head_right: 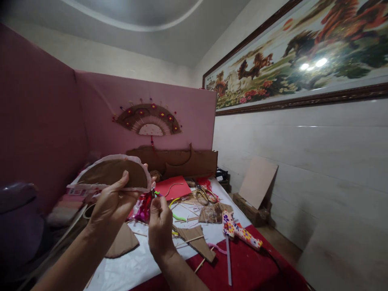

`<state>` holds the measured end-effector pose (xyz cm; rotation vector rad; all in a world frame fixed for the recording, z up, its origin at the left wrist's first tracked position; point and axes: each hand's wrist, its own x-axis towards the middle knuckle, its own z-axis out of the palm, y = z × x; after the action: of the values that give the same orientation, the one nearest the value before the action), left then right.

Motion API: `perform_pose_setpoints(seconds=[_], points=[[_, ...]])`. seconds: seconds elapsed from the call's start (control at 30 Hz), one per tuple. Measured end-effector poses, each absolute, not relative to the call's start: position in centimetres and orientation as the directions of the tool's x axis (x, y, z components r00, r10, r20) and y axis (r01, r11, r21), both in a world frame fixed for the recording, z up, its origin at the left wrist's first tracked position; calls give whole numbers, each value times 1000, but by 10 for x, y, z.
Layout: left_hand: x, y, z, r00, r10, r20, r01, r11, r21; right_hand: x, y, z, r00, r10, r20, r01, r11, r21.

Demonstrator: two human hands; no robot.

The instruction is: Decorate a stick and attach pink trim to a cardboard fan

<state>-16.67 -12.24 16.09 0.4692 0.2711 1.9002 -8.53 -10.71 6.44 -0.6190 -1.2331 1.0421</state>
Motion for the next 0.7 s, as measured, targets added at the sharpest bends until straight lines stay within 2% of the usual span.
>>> perform_pose_setpoints(seconds=[0.13,0.23,0.4,0.7], points=[[-167,-122,162,-289,938,190,-836,-345,428,-79,-111,67,8,820,573,-6,573,-820],[-166,-125,164,-286,941,181,-835,-337,434,-78,-112,68,3,804,595,102,592,-800],[-165,-128,166,-254,953,163,-847,-300,440,-79,-110,67,13,784,621,195,607,-770],[-166,-125,163,-253,953,164,-826,-302,475,-77,-110,68,5,773,634,269,610,-746]])
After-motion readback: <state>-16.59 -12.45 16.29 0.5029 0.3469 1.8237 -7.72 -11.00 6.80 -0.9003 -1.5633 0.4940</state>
